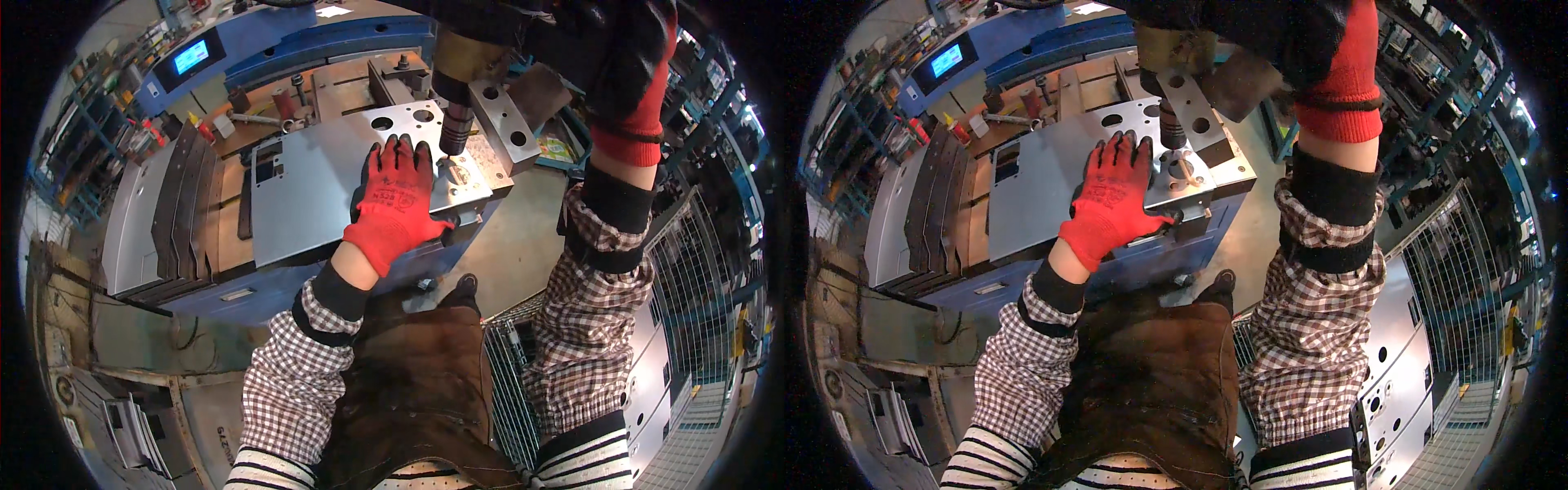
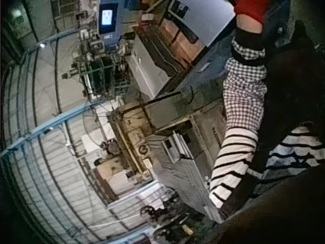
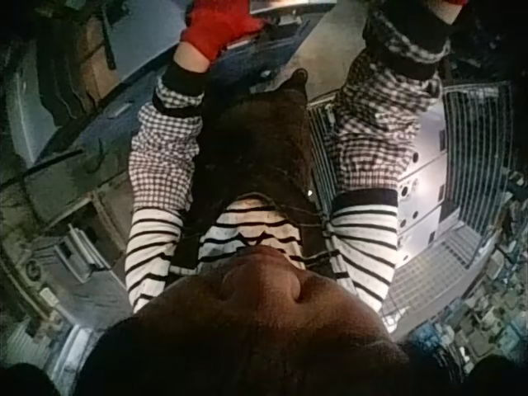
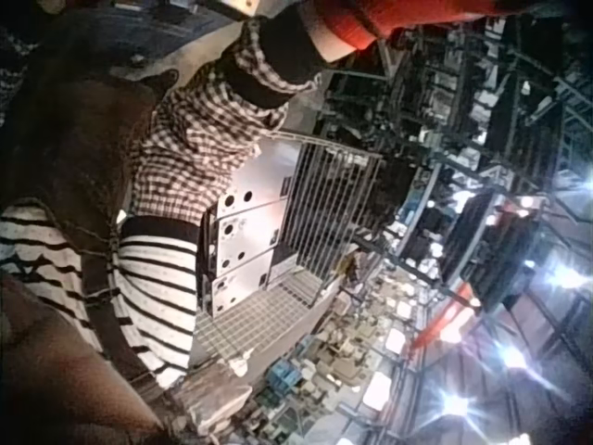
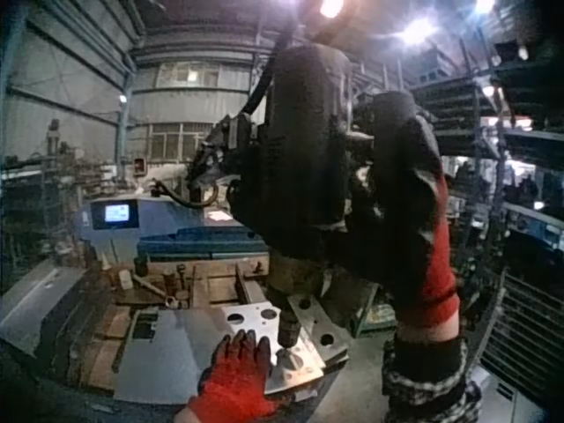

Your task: The recorder is seen operating an industrial drill press to make holes in metal sheets.

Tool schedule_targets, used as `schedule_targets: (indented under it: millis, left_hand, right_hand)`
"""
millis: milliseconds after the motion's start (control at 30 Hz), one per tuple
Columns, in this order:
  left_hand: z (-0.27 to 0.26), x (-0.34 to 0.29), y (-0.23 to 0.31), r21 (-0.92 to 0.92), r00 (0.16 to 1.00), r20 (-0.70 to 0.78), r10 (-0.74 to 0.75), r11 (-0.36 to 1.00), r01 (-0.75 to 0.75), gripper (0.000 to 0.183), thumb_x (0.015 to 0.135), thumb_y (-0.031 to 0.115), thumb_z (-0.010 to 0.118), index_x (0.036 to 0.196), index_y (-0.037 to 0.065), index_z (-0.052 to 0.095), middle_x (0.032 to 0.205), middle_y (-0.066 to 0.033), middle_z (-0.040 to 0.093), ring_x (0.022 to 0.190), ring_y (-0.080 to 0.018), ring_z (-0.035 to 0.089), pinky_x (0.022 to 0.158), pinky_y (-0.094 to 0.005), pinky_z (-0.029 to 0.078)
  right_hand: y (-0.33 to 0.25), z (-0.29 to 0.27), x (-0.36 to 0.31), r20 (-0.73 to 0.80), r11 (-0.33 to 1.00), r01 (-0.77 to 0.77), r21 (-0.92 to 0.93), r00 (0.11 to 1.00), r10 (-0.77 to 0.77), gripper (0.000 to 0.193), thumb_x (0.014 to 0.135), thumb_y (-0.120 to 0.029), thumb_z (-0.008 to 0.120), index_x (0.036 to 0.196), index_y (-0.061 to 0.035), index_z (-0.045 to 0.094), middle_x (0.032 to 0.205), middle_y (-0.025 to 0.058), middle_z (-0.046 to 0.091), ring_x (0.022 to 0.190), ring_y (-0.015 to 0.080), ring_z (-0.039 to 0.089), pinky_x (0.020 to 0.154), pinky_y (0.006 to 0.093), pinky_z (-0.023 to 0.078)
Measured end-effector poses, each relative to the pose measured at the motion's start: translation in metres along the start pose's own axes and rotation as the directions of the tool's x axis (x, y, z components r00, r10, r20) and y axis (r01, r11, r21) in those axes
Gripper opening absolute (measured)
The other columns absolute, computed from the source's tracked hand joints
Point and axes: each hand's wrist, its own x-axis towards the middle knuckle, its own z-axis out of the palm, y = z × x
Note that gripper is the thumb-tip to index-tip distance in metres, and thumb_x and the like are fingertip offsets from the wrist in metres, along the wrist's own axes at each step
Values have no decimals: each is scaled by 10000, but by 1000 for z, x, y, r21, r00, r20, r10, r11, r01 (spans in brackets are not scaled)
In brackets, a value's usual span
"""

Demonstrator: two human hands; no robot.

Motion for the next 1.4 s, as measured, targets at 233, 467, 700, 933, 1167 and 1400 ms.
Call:
schedule_targets:
  millis: [233, 467, 700, 933, 1167, 1400]
  left_hand:
    - [0, -3, -1, 32, 999, 16, -38, 999, 37, 1047, 607, 581, 711, 1357, -38, 325, 1344, -276, 373, 1299, -399, 305, 1090, -508, 188]
    - [-6, 4, 3, 21, 993, 98, -62, 998, 60, 1055, 596, 586, 719, 1354, -35, 328, 1359, -274, 356, 1307, -395, 293, 1094, -509, 179]
    - [0, 4, 2, 3, 996, 82, -44, 999, 44, 1064, 601, 583, 719, 1359, -44, 312, 1371, -278, 343, 1317, -392, 284, 1103, -506, 168]
    - [-1, 3, 1, -24, 999, 48, -18, 1000, 19, 1065, 606, 583, 713, 1360, -51, 308, 1362, -276, 355, 1314, -385, 293, 1104, -506, 170]
    - [1, 2, -1, -45, 999, 40, -16, 999, 18, 1064, 603, 586, 715, 1350, -61, 322, 1357, -271, 365, 1315, -380, 298, 1104, -512, 171]
    - [0, 3, 0, -22, 997, 67, -33, 999, 34, 1071, 607, 591, 712, 1358, -61, 315, 1354, -273, 373, 1316, -380, 297, 1104, -511, 172]
  right_hand:
    - [10, 0, 7, -15, 1000, 19, 25, 1000, -18, 445, 944, -200, 485, 1342, -16, 409, 1221, 94, 551, 1048, 194, 557, 913, 323, 444]
    - [12, -1, 10, -24, 999, 38, 29, 999, -37, 443, 940, -195, 490, 1337, -14, 416, 1222, 97, 554, 1051, 198, 559, 917, 326, 442]
    - [15, 1, 10, -36, 998, 45, 34, 998, -44, 440, 935, -189, 495, 1332, -12, 423, 1223, 100, 557, 1054, 201, 561, 922, 330, 440]
    - [15, 3, 12, -47, 998, 50, 37, 998, -48, 438, 931, -183, 501, 1327, -11, 430, 1224, 103, 561, 1057, 205, 563, 927, 333, 438]
    - [17, 4, 11, -52, 998, 57, 34, 997, -56, 435, 927, -177, 506, 1322, -9, 436, 1224, 106, 564, 1060, 208, 565, 931, 336, 436]
    - [6, 12, 10, -77, 997, 75, 2, 994, -74, 444, 931, -178, 508, 1340, -25, 428, 1217, 106, 569, 1041, 208, 571, 928, 332, 433]
